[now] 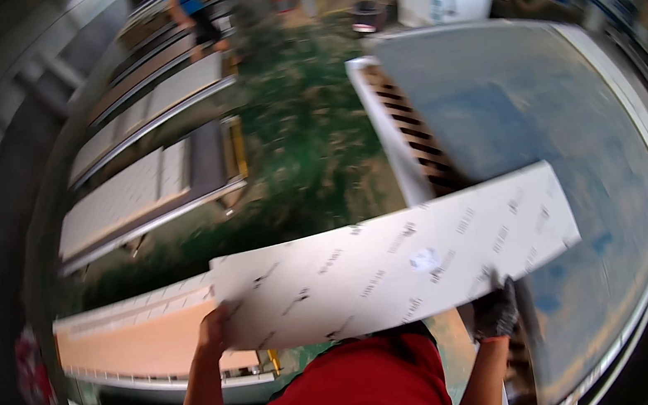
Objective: The person uses a sanding block to smooth the edges of white rectangular panels on a workbench. They repeatedly pick up panels, sand the edges, and place them into stacks on the floor.
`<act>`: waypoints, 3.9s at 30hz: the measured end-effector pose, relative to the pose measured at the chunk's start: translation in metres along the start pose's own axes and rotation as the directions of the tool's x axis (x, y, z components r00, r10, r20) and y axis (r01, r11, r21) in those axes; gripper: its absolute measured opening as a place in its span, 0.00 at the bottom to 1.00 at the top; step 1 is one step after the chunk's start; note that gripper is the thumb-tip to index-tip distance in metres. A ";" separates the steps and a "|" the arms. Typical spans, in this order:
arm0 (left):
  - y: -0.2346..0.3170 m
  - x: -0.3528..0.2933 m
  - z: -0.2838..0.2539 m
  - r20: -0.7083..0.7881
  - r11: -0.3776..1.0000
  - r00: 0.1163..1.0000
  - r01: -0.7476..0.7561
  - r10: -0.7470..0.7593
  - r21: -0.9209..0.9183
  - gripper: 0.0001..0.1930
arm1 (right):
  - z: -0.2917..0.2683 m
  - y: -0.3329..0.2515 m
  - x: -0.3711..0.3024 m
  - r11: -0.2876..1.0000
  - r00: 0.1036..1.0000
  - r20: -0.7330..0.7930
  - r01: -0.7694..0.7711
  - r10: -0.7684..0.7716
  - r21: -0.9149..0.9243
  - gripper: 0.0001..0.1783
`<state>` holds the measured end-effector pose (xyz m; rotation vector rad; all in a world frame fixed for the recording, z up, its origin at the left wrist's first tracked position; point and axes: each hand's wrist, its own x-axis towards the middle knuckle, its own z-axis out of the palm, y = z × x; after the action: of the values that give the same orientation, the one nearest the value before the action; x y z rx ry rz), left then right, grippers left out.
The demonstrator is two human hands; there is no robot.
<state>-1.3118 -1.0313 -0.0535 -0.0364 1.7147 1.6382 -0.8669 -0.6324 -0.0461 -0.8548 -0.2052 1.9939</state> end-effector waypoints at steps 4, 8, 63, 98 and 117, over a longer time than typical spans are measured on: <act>-0.007 0.022 -0.026 -0.197 0.947 0.980 0.077 -0.015 0.311 0.32 | 0.019 0.019 0.033 0.992 1.000 0.021 -0.016 0.019 -0.127 0.28; -0.048 0.048 -0.011 -0.406 0.869 0.913 0.177 0.030 0.463 0.37 | -0.018 0.013 0.060 0.944 0.981 0.096 0.188 -0.168 -0.271 0.27; 0.416 1.024 -0.147 -0.783 0.932 0.615 0.329 -0.091 0.150 0.42 | 1.001 0.245 0.899 0.715 0.802 0.572 0.502 -0.173 -0.487 0.31; 0.752 1.341 -0.416 -0.955 0.954 0.049 -0.058 -0.292 -0.294 0.26 | 1.511 1.116 1.538 0.295 0.730 0.578 0.499 0.363 -0.815 0.28; 0.755 1.318 -0.703 -0.831 0.910 -0.375 -0.123 -0.411 -0.395 0.30 | 1.707 1.733 1.271 -0.198 0.711 0.671 0.703 0.210 -0.683 0.34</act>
<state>-2.9758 -0.8977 -0.1723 -2.6010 2.1296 1.4839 -3.5817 -0.2519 -0.1873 -0.7665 -2.4874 1.1214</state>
